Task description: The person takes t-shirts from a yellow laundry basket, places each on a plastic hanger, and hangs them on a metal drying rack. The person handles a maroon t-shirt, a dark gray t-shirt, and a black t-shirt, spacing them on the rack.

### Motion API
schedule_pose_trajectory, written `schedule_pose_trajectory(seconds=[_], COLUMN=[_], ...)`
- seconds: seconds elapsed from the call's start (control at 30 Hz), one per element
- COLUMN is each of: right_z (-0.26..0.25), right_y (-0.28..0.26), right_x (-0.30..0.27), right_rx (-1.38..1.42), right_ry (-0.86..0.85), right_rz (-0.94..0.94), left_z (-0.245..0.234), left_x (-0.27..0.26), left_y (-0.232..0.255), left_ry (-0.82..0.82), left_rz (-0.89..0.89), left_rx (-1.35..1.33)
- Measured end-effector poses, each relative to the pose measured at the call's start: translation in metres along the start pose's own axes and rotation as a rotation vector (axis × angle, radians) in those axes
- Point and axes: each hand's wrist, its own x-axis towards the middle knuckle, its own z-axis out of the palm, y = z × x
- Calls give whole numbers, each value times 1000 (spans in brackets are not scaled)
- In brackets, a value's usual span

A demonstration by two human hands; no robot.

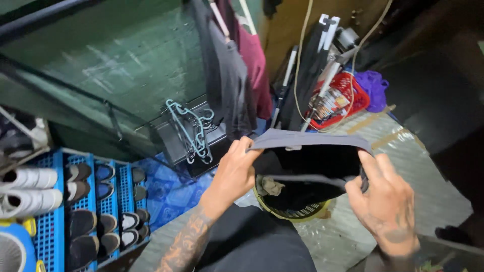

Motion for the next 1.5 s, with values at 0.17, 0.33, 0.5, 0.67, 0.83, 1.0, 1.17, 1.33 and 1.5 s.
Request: schedule_pose_trajectory(seconds=[0.17, 0.33, 0.5, 0.67, 0.83, 1.0, 1.17, 1.33, 1.5], right_z=[-5, 26, 75, 240, 449, 707, 768, 772, 775], right_y=[-15, -4, -58, -87, -186, -247, -306, -328, -340], right_x=[15, 2, 51, 46, 29, -23, -2, 15, 19], right_rx=[122, 300, 737, 1852, 1940, 1112, 670, 493, 546], right_ry=[-589, -730, -1027, -1319, -1270, -848, -804, -848, -790], right_rz=[66, -151, -371, 68, 608, 630, 409, 475, 554], left_z=[-8, -22, -15, -58, -29, 81, 100, 244, 247], left_x=[-34, -72, -129, -135, -196, -272, -398, -454, -475], left_y=[-3, -15, -45, -45, -104, -214, -306, -482, -469], left_ry=[45, 147, 245, -60, -228, 862, 32, -103, -201], left_rz=[25, -109, -190, 173, -115, -264, -403, -374, -412], left_rx=[-165, -302, -174, -483, -455, -102, 225, 193, 159])
